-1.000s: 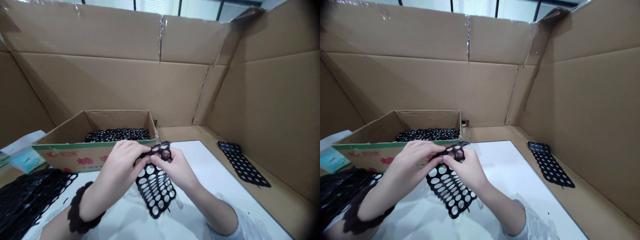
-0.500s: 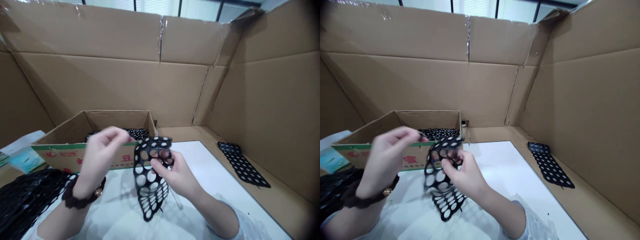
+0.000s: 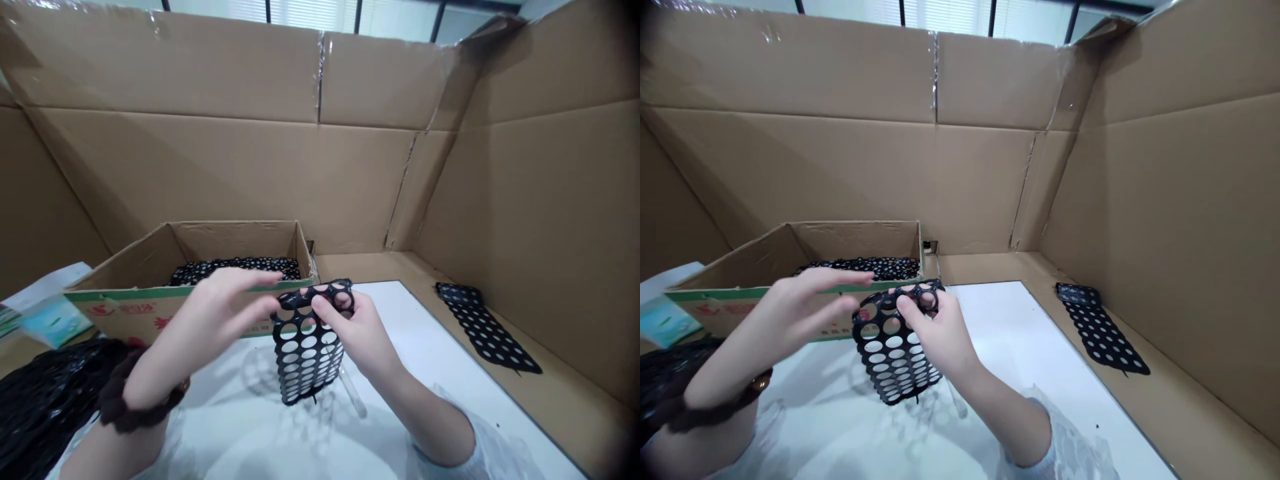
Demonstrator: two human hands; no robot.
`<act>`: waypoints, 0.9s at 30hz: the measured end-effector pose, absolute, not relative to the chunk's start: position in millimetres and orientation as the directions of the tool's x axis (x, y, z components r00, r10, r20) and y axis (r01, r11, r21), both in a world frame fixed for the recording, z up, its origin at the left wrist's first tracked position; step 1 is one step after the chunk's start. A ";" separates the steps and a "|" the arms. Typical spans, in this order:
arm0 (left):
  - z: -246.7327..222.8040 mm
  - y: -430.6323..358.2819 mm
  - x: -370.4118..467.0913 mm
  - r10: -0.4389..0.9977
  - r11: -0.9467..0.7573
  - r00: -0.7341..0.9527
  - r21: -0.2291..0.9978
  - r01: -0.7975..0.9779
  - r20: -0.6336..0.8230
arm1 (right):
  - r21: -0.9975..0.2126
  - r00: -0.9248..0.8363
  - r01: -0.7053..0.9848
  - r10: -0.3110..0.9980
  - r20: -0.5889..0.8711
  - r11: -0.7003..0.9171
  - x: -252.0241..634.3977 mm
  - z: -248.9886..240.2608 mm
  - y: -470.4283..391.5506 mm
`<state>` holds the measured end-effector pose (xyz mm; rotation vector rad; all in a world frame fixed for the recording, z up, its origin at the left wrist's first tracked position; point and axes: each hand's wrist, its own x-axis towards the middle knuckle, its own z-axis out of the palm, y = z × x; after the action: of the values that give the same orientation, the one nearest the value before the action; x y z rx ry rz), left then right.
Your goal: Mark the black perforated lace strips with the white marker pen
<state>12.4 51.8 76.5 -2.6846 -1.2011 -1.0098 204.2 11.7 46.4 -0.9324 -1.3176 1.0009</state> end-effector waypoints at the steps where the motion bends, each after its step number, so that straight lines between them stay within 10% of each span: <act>1: 77.2 42.6 16.7 0.625 -0.734 0.527 0.204 0.647 0.576 | -0.943 0.004 -0.042 0.944 0.330 0.330 204.7 46.0 12.0; 10: 62.1 25.1 42.8 0.387 -0.783 0.443 0.035 0.621 0.808 | -0.953 -0.106 -0.060 0.948 0.300 0.296 204.6 43.0 12.3; 19: 59.9 21.1 41.6 0.458 -0.793 0.435 0.135 0.595 0.775 | -0.942 -0.004 0.012 0.942 0.335 0.335 197.8 46.6 8.5; 27: 70.1 26.4 39.9 0.782 -0.609 0.323 0.541 0.581 0.533 | -0.944 0.021 0.102 0.949 0.316 0.312 193.0 41.1 3.8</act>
<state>39.9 26.4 70.1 -2.7495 -1.4511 -1.3633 193.0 3.8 41.1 -1.0548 -1.3865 0.8954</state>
